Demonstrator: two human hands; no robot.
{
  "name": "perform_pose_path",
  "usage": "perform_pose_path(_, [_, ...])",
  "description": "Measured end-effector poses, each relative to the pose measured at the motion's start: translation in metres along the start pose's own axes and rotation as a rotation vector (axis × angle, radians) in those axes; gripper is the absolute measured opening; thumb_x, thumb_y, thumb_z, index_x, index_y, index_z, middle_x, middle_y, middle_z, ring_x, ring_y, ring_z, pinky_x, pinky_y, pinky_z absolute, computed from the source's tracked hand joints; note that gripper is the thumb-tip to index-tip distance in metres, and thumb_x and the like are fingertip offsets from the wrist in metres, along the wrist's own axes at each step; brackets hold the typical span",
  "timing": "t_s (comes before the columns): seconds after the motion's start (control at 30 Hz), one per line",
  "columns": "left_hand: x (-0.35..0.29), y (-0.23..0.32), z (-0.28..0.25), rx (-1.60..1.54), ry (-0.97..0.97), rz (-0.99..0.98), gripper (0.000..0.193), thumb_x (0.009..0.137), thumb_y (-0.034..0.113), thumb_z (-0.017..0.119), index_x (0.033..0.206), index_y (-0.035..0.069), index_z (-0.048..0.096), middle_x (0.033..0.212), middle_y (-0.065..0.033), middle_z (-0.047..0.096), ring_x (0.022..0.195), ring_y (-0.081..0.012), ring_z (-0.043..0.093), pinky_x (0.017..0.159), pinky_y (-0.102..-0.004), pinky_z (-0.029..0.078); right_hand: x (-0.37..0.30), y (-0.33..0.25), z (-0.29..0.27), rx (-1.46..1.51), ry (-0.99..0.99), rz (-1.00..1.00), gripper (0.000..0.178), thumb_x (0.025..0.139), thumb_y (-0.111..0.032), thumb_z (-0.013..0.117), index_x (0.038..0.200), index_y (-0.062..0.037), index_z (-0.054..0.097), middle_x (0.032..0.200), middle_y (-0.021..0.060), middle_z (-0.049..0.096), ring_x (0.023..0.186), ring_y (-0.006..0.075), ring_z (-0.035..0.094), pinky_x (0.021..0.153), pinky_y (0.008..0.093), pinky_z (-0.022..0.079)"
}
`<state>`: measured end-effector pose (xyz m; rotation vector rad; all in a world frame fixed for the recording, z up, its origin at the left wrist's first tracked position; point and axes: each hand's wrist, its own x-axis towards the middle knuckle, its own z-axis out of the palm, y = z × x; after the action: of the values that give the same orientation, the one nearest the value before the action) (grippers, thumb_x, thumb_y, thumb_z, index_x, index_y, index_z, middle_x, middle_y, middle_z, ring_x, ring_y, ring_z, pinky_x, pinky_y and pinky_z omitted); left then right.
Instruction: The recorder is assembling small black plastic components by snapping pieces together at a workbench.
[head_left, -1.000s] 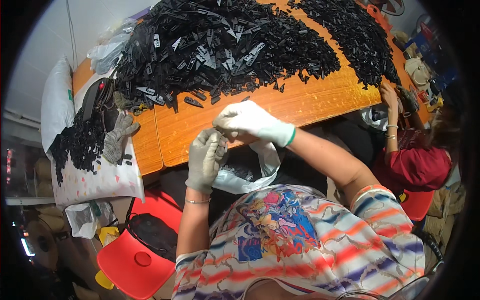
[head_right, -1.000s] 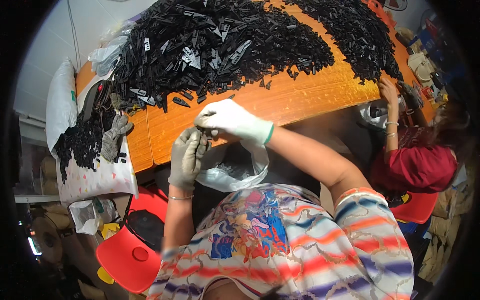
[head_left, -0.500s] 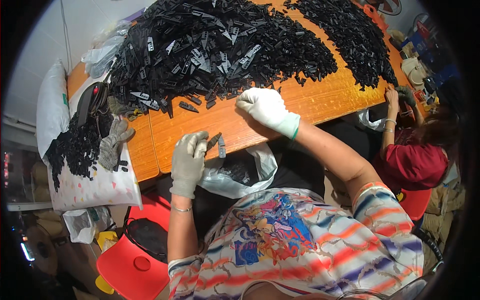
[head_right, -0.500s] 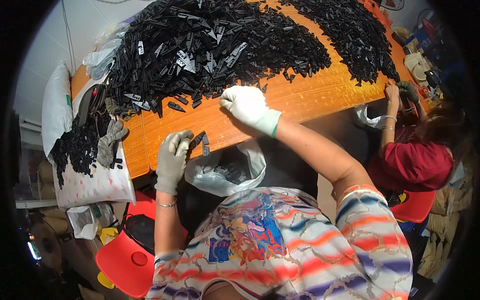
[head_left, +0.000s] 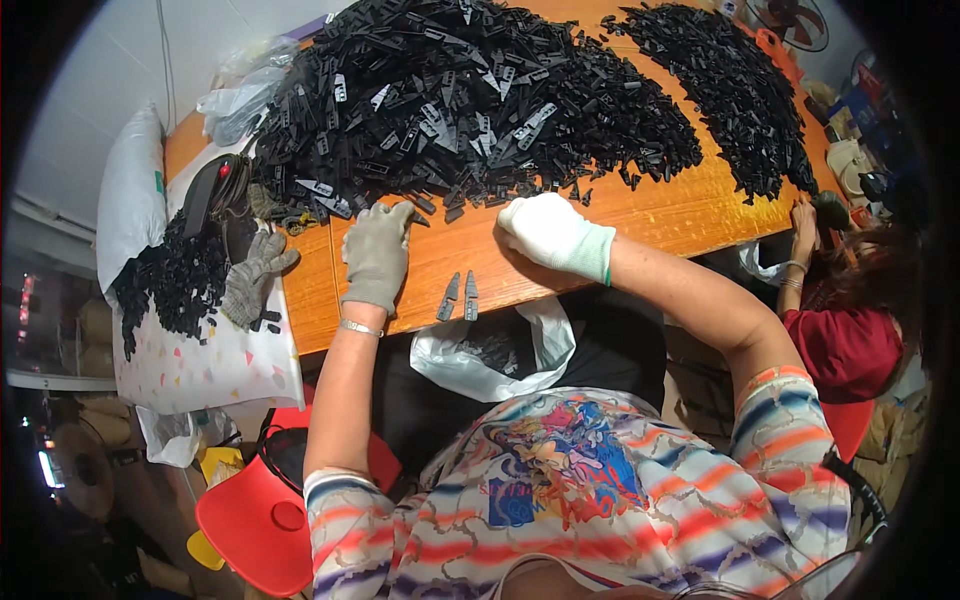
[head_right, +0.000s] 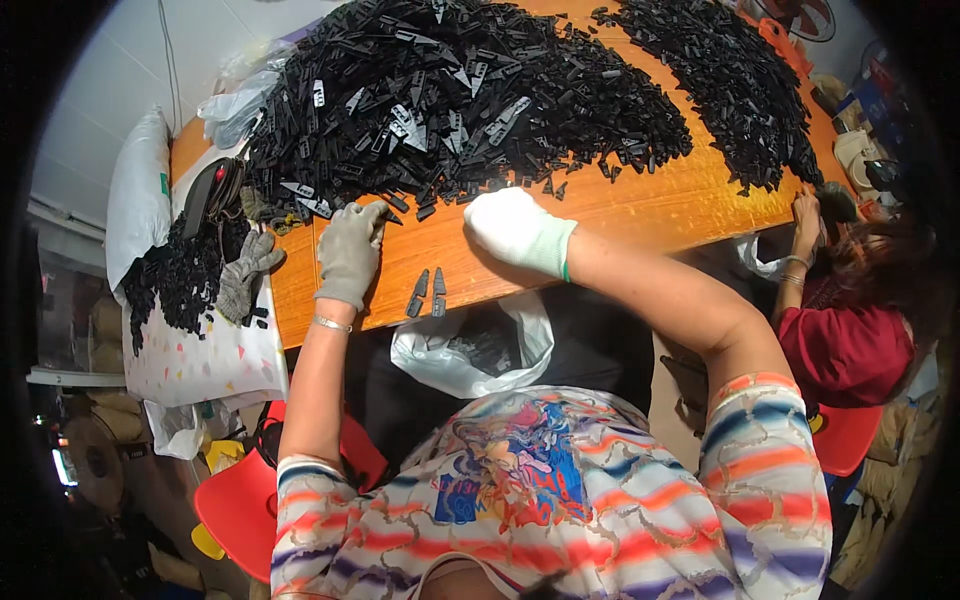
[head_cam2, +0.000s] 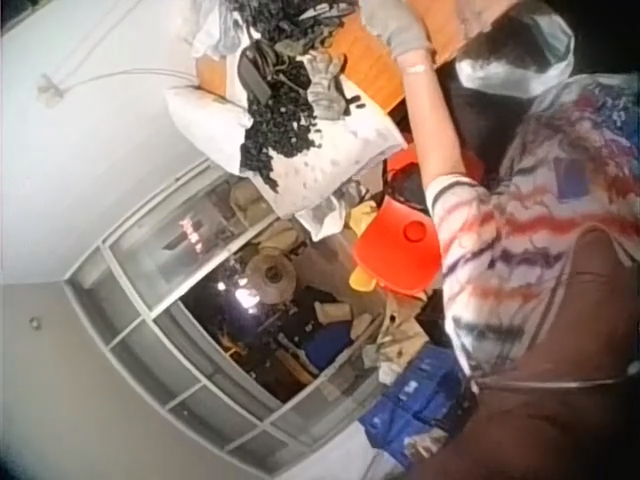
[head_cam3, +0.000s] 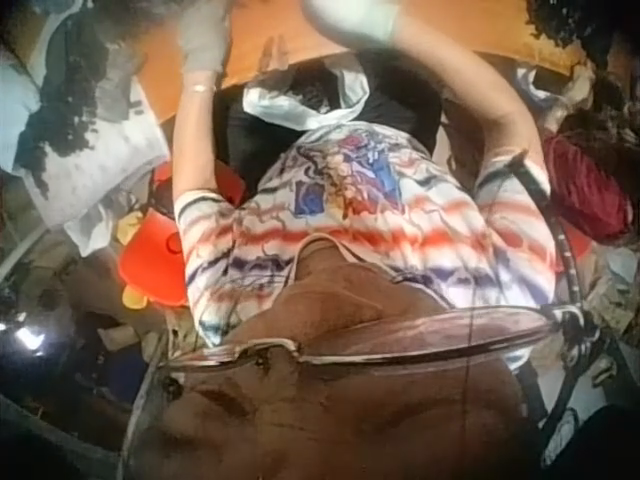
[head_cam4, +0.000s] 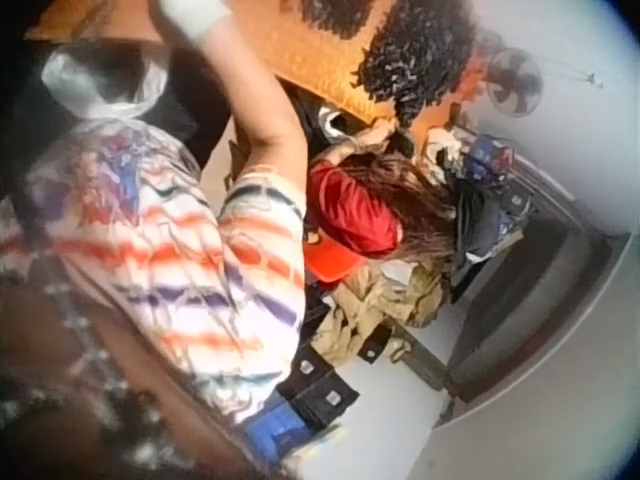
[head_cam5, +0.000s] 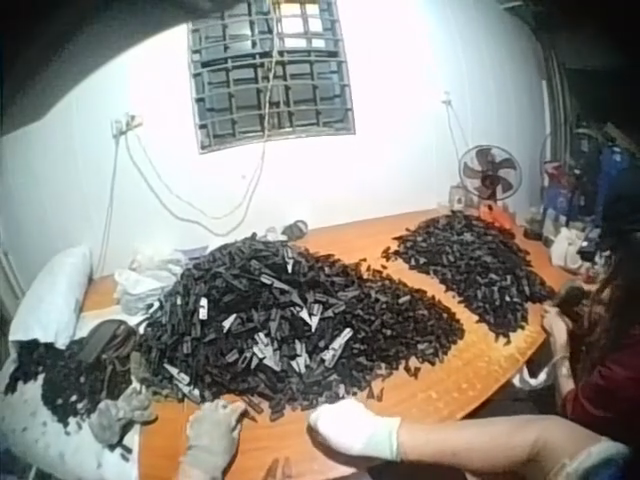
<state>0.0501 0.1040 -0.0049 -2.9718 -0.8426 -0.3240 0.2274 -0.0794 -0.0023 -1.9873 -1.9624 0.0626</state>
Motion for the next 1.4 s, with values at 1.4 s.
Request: perform_pose_path(1.4, [-0.070, 0.050, -0.021, -1.910, -0.099, -0.400, 0.025, 0.101, 0.017, 0.046, 0.120, 0.001, 0.050, 0.085, -0.0025, 0.058, 0.061, -0.0036, 0.049, 0.054, -0.0160, 0.042, 0.025, -0.084, 0.002, 1.245, 0.290, 0.546, 0.030, 0.093, -0.017, 0.060, 0.115, 0.0033, 0.063, 0.091, 0.0047, 0.069, 0.076, 0.0071, 0.061, 0.071, 0.0229, 0.050])
